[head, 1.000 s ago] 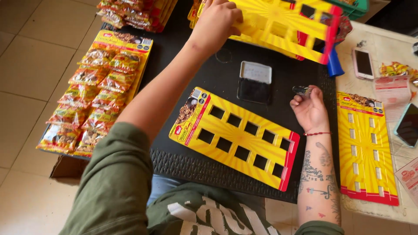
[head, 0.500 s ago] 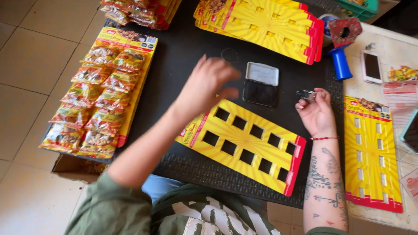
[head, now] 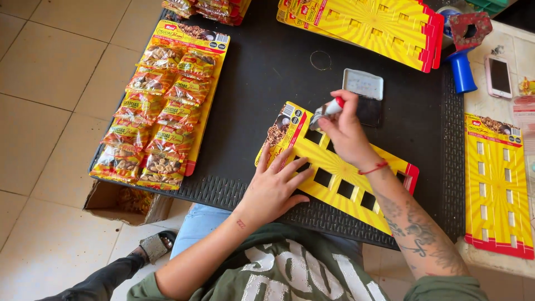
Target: The person is using a hand stamp to mark yellow cardboard display sheets and then stacking the finished sheets on a table.
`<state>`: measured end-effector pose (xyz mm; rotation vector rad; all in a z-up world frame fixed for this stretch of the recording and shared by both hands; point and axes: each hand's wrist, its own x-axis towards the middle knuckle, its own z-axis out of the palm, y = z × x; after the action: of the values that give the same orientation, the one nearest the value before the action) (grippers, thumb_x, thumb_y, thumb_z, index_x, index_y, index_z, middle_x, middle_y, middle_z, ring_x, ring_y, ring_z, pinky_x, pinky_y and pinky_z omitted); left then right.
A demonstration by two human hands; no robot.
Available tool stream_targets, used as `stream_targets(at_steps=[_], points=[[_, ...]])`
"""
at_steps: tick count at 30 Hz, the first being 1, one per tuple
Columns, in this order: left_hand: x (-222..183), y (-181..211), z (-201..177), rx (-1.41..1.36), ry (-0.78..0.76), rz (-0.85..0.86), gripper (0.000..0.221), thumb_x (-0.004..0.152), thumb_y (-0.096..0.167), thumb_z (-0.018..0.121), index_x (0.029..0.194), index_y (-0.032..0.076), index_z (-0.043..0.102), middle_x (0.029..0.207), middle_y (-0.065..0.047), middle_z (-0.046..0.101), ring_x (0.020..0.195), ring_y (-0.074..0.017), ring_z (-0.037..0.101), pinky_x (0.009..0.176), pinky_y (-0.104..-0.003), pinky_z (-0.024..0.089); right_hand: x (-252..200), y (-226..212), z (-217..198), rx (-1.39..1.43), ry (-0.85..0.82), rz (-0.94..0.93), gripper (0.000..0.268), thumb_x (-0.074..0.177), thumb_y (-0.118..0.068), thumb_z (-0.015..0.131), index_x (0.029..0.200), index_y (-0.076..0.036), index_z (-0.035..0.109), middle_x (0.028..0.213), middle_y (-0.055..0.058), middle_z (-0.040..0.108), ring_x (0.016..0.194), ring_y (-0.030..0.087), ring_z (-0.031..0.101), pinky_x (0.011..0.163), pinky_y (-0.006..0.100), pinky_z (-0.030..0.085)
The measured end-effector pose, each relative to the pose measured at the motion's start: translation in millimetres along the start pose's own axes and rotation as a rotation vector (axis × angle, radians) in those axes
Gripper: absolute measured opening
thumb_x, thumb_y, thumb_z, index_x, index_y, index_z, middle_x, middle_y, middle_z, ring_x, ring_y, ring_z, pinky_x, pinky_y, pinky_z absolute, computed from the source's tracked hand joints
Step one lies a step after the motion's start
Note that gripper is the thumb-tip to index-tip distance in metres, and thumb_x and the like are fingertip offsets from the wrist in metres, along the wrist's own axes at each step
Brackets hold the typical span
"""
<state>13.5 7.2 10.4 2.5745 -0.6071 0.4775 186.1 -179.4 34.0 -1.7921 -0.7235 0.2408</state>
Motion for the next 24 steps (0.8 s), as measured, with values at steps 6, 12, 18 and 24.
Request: stream_targets(at_steps=[6, 12, 18, 24], points=[[-2.8, -1.2, 5.3, -0.014, 0.036, -0.014, 0.061, 0.090, 0.059, 0.060, 0.139, 0.023, 0.059, 0.141, -0.007, 0.058, 0.146, -0.0370, 0.041, 0.121, -0.073, 0.013, 5.2, 8.1, 16.5, -0.246, 0.053, -0.007, 0.049, 0.104, -0.003, 0.053, 0.144, -0.006, 0.025, 0.115, 0.018, 0.053, 0.096, 0.027, 0.060, 0.080, 0.040, 0.058], [0.2, -4.0, 2.7, -0.003, 0.073, -0.011, 0.064, 0.084, 0.058, 0.067, 0.137, 0.022, 0.060, 0.138, -0.005, 0.060, 0.144, -0.0360, 0.043, 0.121, -0.071, 0.016, 13.2, -4.3, 22.2, -0.470, 0.039, -0.011, 0.051, 0.101, -0.008, 0.059, 0.144, -0.005, 0.032, 0.111, 0.025, 0.055, 0.099, 0.043, 0.062, 0.082, 0.052, 0.054], [-6.2, -2.6, 11.7, -0.038, 0.053, -0.027, 0.062, 0.085, 0.057, 0.066, 0.136, 0.021, 0.060, 0.139, -0.006, 0.059, 0.146, -0.0362, 0.042, 0.123, -0.070, 0.016, 0.6, -13.2, 34.2, -0.665, 0.002, -0.104, 0.046, 0.105, -0.012, 0.059, 0.142, -0.001, 0.035, 0.118, 0.033, 0.055, 0.107, 0.056, 0.060, 0.086, 0.056, 0.054], [-4.3, -1.8, 8.5, -0.031, 0.059, -0.015, 0.060, 0.085, 0.052, 0.070, 0.135, 0.019, 0.062, 0.139, -0.008, 0.060, 0.147, -0.0373, 0.041, 0.122, -0.071, 0.015, 0.2, -13.6, 34.6, -0.734, 0.005, -0.123, 0.048, 0.102, -0.009, 0.063, 0.139, -0.002, 0.035, 0.116, 0.031, 0.058, 0.107, 0.054, 0.063, 0.086, 0.058, 0.056]])
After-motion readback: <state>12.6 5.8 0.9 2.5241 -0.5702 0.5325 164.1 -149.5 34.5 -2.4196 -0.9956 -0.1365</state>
